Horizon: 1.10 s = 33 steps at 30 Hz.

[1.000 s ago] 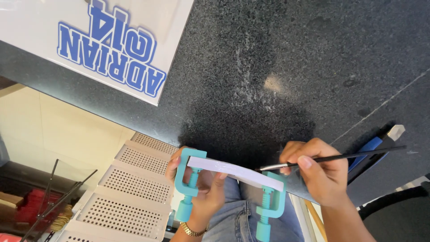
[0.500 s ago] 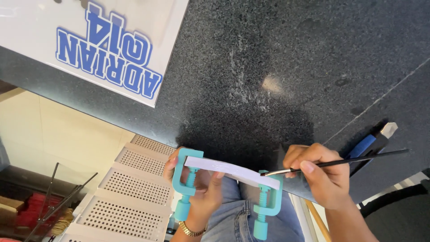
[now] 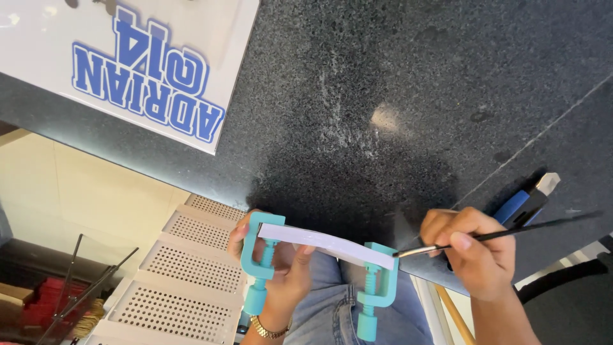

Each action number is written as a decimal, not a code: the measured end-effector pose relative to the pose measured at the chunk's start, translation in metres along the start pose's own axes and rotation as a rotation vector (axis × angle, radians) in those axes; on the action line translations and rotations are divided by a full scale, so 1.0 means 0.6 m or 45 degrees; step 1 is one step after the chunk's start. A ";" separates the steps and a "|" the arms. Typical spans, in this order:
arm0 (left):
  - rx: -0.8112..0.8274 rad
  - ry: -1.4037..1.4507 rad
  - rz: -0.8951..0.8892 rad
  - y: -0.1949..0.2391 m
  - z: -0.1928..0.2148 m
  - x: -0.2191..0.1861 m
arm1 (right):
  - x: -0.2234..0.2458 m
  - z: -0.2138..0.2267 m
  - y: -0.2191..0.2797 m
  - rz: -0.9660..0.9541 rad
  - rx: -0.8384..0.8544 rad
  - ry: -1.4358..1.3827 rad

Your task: Applying glue to the spine of a stack of papers and securing them with clamps and clips to create a bound notepad.

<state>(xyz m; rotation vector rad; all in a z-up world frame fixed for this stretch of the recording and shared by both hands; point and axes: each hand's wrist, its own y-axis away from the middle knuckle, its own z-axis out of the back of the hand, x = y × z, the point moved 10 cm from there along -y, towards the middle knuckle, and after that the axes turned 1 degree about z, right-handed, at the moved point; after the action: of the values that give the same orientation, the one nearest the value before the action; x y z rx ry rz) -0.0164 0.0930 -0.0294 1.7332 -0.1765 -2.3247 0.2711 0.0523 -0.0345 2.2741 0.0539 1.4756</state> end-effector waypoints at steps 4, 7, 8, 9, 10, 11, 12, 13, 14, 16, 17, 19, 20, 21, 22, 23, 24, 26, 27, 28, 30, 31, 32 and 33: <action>0.149 -0.046 0.094 -0.017 0.002 0.001 | -0.015 0.000 0.028 0.165 -0.021 0.004; 0.152 0.053 0.113 -0.023 0.004 -0.017 | -0.026 -0.044 0.061 0.227 -0.062 -0.234; 0.204 0.098 0.083 -0.017 0.000 -0.026 | -0.032 -0.049 0.075 0.182 -0.239 -0.306; 0.256 0.144 0.049 -0.010 -0.004 -0.035 | -0.038 -0.056 0.092 0.142 -0.415 -0.378; 0.253 0.149 0.036 0.001 0.003 -0.046 | -0.036 -0.052 0.101 0.155 -0.407 -0.378; 0.236 0.138 0.029 0.010 0.012 -0.055 | -0.038 -0.041 0.111 0.148 -0.465 -0.413; 0.220 0.127 0.023 0.020 0.021 -0.066 | -0.039 -0.029 0.123 0.142 -0.523 -0.449; 0.222 0.137 0.000 0.020 0.022 -0.101 | -0.016 -0.036 0.125 0.166 -0.516 -0.450; 0.238 0.039 -0.068 0.023 0.022 -0.142 | 0.014 -0.046 0.127 0.239 -0.476 -0.447; 0.248 -0.052 -0.155 0.038 0.037 -0.199 | 0.069 -0.055 0.140 0.332 -0.426 -0.443; 0.272 -0.108 -0.256 0.054 0.046 -0.223 | 0.099 -0.062 0.147 0.375 -0.331 -0.464; 0.281 -0.153 -0.397 0.075 0.060 -0.277 | 0.157 -0.076 0.162 0.455 -0.211 -0.487; 0.278 -0.106 -0.552 0.086 0.066 -0.321 | 0.192 -0.087 0.170 0.531 -0.155 -0.427; 0.274 -0.056 -0.699 0.104 0.072 -0.364 | 0.228 -0.096 0.184 0.602 -0.104 -0.361; 0.260 -0.042 -0.732 0.113 0.090 -0.395 | 0.255 -0.102 0.196 0.634 -0.084 -0.356; 0.379 -0.048 -0.898 0.135 0.090 -0.437 | 0.289 -0.114 0.210 0.709 -0.002 -0.332; 0.498 -0.060 -1.063 0.160 0.092 -0.475 | 0.322 -0.126 0.223 0.783 0.080 -0.306; 0.483 -0.029 -1.161 0.198 0.112 -0.494 | 0.373 -0.135 0.246 0.920 0.143 -0.218; 0.492 -0.013 -1.207 0.221 0.121 -0.502 | 0.399 -0.141 0.264 1.010 0.175 -0.138; 0.477 -0.001 -1.223 0.222 0.139 -0.478 | 0.416 -0.143 0.271 1.024 0.190 -0.128; 0.896 -0.105 -1.599 0.282 0.135 -0.433 | 0.446 -0.147 0.284 1.065 0.135 0.041; 0.889 -0.098 -1.610 0.285 0.136 -0.438 | 0.443 -0.146 0.285 1.075 0.139 0.049; 1.110 0.108 -1.159 0.253 0.118 -0.422 | 0.441 -0.135 0.284 1.096 0.118 -0.042; 1.315 0.314 -0.678 0.239 0.094 -0.394 | 0.439 -0.123 0.287 1.105 0.089 -0.126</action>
<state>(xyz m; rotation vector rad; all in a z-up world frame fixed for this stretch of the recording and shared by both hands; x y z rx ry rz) 0.0100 0.0134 0.2402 2.7880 -1.1657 -2.5084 0.2872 -0.0114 0.2820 2.5530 -1.0401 1.7324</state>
